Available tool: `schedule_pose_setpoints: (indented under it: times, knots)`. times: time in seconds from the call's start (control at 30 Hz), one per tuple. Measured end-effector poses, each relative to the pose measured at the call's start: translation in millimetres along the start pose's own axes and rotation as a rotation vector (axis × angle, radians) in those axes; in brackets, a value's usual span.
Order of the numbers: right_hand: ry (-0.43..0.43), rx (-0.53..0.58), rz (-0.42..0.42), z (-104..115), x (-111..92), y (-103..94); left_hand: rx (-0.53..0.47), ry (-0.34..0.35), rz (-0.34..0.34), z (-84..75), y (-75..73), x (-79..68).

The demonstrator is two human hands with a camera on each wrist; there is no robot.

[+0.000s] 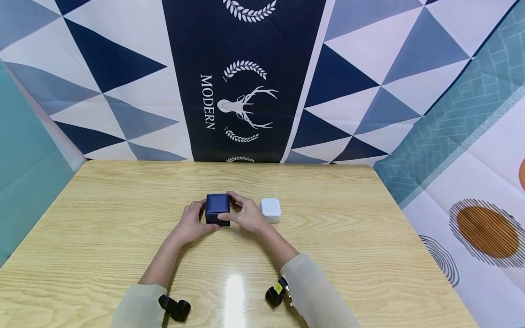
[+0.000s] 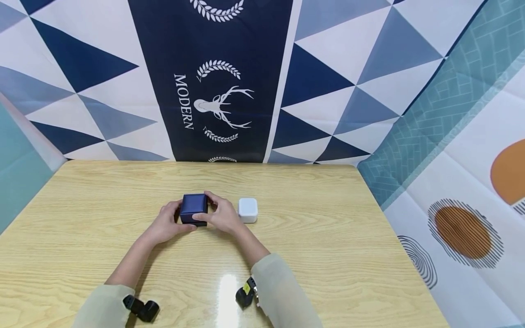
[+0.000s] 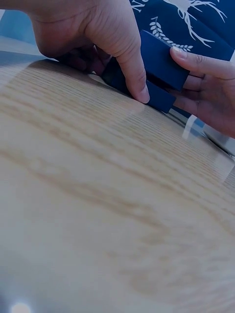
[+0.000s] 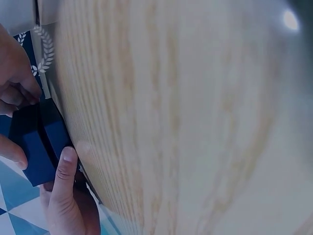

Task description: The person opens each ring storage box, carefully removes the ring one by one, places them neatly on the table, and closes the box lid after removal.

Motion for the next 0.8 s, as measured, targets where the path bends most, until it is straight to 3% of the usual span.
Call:
schedule_pose_setpoints:
  times: [0.8]
  knots:
    - [0.024,0.069,-0.018,-9.9,7.9,-2.7,-0.021,-0.001,0.000,-1.7,0.6,0.1]
Point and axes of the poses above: each hand's wrist, its own x-axis towards the middle knuckle, its own y-axis out of the palm, z = x × y, the point moved 10 cm from there along x, towards the middle knuckle, and after that the axes turned 9 degrees about y, right-handed, at the moved point
